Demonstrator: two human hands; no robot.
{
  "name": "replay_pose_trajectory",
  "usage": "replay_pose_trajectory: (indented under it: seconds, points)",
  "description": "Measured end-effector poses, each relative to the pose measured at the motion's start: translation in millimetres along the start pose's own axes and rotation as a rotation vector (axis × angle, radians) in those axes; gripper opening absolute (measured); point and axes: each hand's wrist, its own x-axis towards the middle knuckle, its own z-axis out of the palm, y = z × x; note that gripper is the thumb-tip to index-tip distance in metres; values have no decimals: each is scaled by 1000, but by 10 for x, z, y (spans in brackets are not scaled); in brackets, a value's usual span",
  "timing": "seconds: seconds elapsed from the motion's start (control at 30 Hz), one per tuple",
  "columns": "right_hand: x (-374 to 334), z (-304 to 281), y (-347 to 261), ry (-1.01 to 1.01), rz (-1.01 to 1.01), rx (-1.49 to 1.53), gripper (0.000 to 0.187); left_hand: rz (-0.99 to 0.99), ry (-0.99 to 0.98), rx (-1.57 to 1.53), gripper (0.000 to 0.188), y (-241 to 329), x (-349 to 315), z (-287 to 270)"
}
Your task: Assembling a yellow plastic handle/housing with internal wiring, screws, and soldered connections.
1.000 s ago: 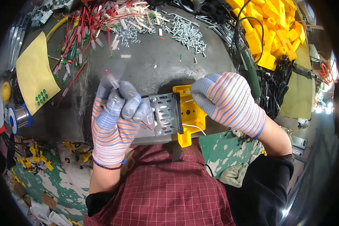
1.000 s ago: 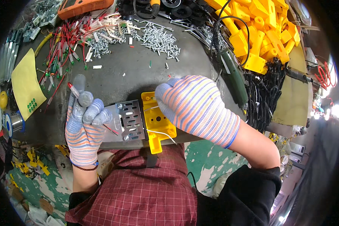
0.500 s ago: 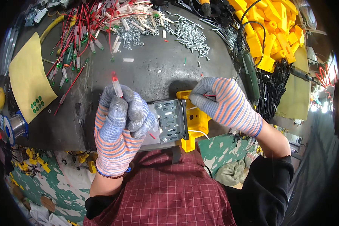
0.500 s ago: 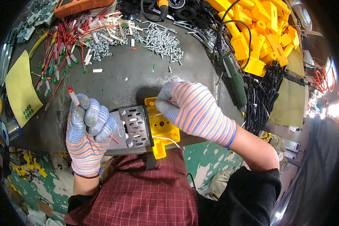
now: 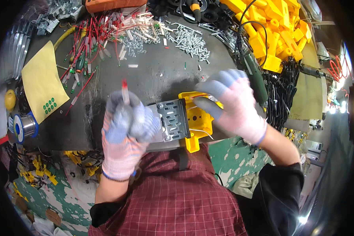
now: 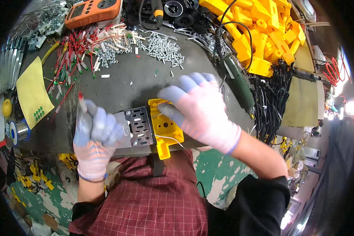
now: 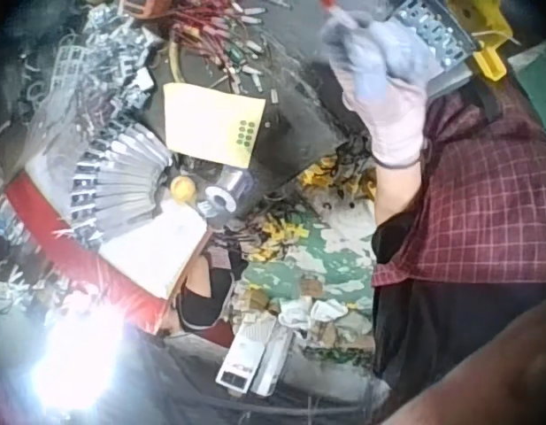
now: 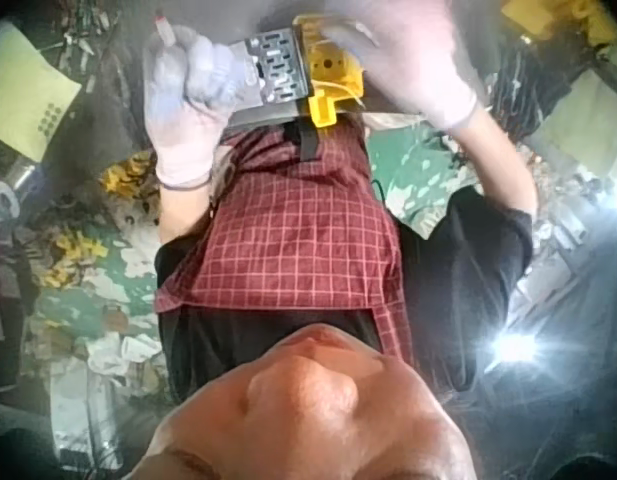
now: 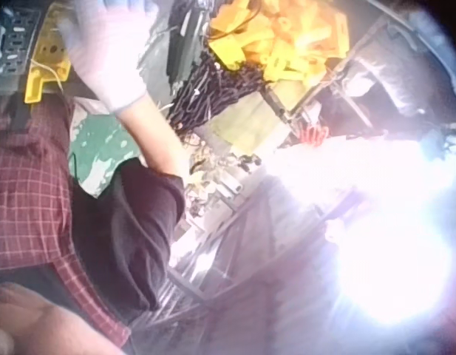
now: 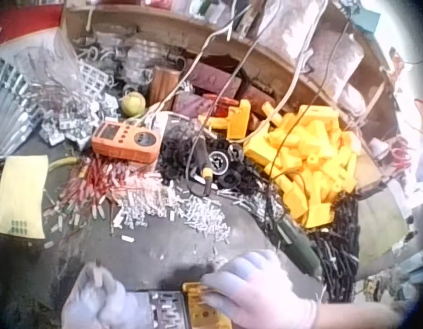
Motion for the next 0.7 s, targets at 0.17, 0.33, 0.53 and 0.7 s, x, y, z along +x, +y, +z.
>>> replay_pose_trajectory:
  seconds: [0.17, 0.33, 0.53, 0.7]
  points:
    - [-339, -454, -425, 99, -49, 503, 37, -319, 121, 108, 18, -262, -355, 514]
    - [-568, -454, -643, -102, 584, 1468, 25, -486, -44, 65, 27, -561, -377, 548]
    - [-507, -532, -310, 74, 639, 1363, 15, 313, -339, 1372, 23, -284, -245, 460]
    - [-301, -224, -18, -132, 194, 120, 20, 454, -151, 2260, 71, -160, -44, 207]
